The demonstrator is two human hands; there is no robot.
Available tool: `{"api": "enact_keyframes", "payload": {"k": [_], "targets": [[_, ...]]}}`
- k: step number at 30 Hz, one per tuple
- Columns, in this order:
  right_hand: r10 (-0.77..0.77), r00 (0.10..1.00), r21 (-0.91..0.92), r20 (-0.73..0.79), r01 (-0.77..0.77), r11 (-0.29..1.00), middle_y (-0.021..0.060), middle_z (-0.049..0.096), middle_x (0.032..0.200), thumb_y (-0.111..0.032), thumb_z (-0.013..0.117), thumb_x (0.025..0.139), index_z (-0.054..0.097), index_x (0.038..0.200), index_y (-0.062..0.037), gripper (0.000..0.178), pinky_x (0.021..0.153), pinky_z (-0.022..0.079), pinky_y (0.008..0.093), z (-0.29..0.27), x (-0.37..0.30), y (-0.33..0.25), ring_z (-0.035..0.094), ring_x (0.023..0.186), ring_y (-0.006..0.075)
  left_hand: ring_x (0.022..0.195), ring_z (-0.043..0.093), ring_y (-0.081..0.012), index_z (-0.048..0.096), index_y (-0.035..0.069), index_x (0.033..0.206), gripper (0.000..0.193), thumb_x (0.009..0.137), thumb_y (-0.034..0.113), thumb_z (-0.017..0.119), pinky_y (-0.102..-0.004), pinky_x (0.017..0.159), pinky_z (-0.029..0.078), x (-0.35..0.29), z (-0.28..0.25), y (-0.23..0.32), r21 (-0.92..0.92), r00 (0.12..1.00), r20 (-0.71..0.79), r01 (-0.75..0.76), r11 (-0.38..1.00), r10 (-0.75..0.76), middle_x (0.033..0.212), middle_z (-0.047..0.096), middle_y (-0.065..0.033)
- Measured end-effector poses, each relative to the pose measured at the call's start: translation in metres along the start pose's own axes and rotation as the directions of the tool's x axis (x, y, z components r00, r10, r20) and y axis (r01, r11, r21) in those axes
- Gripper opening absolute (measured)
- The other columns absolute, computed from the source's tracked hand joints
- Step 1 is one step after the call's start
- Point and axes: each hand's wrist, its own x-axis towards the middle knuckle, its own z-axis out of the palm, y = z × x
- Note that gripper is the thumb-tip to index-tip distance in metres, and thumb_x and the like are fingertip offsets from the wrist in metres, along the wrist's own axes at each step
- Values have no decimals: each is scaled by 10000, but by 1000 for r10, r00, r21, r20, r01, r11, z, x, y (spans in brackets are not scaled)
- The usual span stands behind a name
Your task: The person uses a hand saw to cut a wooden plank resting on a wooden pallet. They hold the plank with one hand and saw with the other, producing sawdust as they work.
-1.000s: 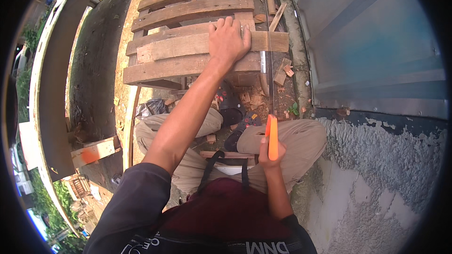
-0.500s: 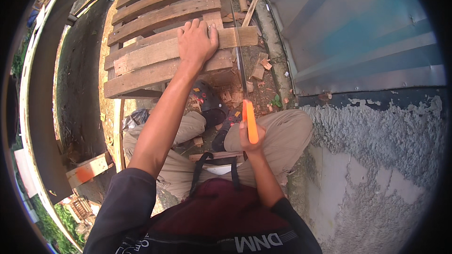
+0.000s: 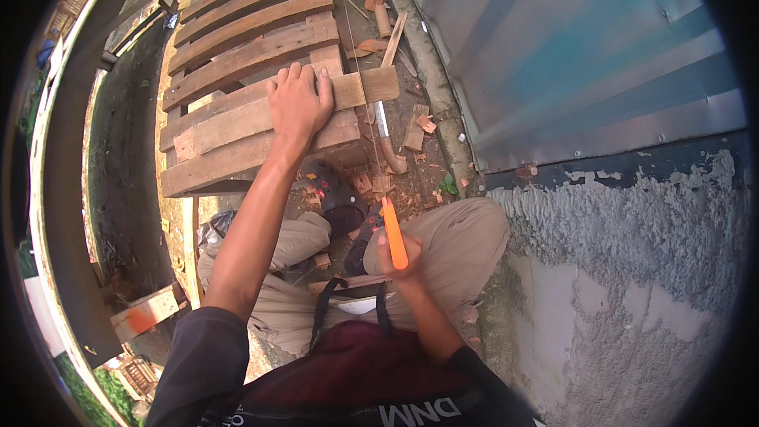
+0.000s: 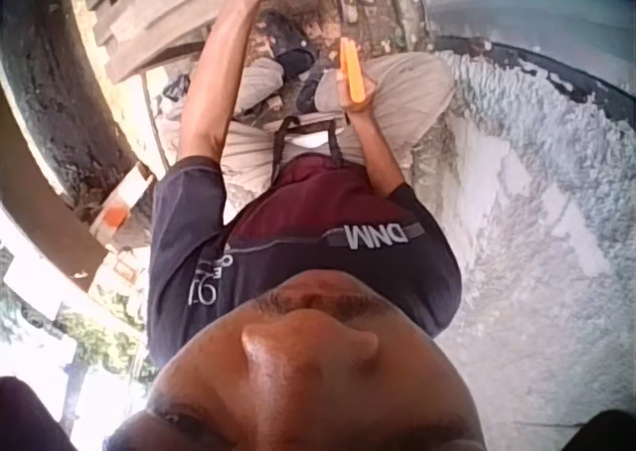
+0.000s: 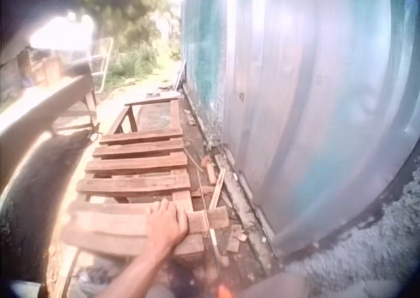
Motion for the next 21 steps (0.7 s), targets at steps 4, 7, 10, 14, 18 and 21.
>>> {"api": "enact_keyframes", "payload": {"k": [4, 7, 10, 14, 18, 21], "targets": [[73, 994, 78, 84, -80, 994, 57, 535, 608, -42, 565, 875, 542, 699, 7, 184, 776, 584, 414, -37, -91, -6, 590, 561, 211, 946, 584, -303, 679, 45, 874, 317, 961, 331, 576, -447, 840, 394, -6, -2, -1, -10, 999, -9, 38, 999, -39, 928, 632, -120], [126, 988, 61, 90, -132, 989, 53, 525, 612, -45, 570, 881, 541, 713, 9, 179, 680, 548, 411, -26, -51, -3, 572, 549, 201, 941, 582, -303, 675, 45, 870, 314, 961, 329, 576, -446, 834, 390, -6, 1, 1, -6, 999, -39, 26, 1000, -26, 923, 627, -121], [-86, 993, -15, -80, 85, 996, 108, 564, 615, -42, 648, 867, 583, 734, -30, 149, 475, 427, 427, 14, 35, -2, 576, 496, 302, 940, 583, -304, 672, 47, 865, 311, 960, 327, 576, -448, 836, 390, 0, 3, 6, -18, 999, -32, 15, 1000, -15, 925, 628, -122], [-45, 999, -89, 19, 47, 995, 116, 570, 654, -44, 648, 851, 578, 737, -15, 137, 483, 454, 425, 3, 16, -19, 597, 516, 316, 928, 580, -305, 667, 48, 858, 309, 962, 323, 572, -451, 837, 389, -12, 3, -2, 18, 999, -37, 1, 1000, 0, 921, 626, -122], [70, 997, 77, 15, -71, 994, 122, 566, 643, -42, 632, 845, 590, 734, 7, 128, 483, 467, 426, -30, -94, 3, 596, 502, 301, 907, 578, -306, 663, 49, 854, 299, 959, 316, 577, -449, 825, 385, -5, -1, 1, 2, 999, -34, 10, 1000, -10, 912, 624, -121], [-2, 999, 83, 33, -1, 997, 122, 567, 625, -47, 626, 860, 600, 749, 9, 127, 480, 460, 411, -25, -55, 12, 606, 507, 294, 895, 578, -304, 658, 53, 846, 290, 956, 311, 583, -444, 815, 381, -2, 1, 1, 3, 998, -56, 16, 1000, -16, 901, 622, -118]]}}
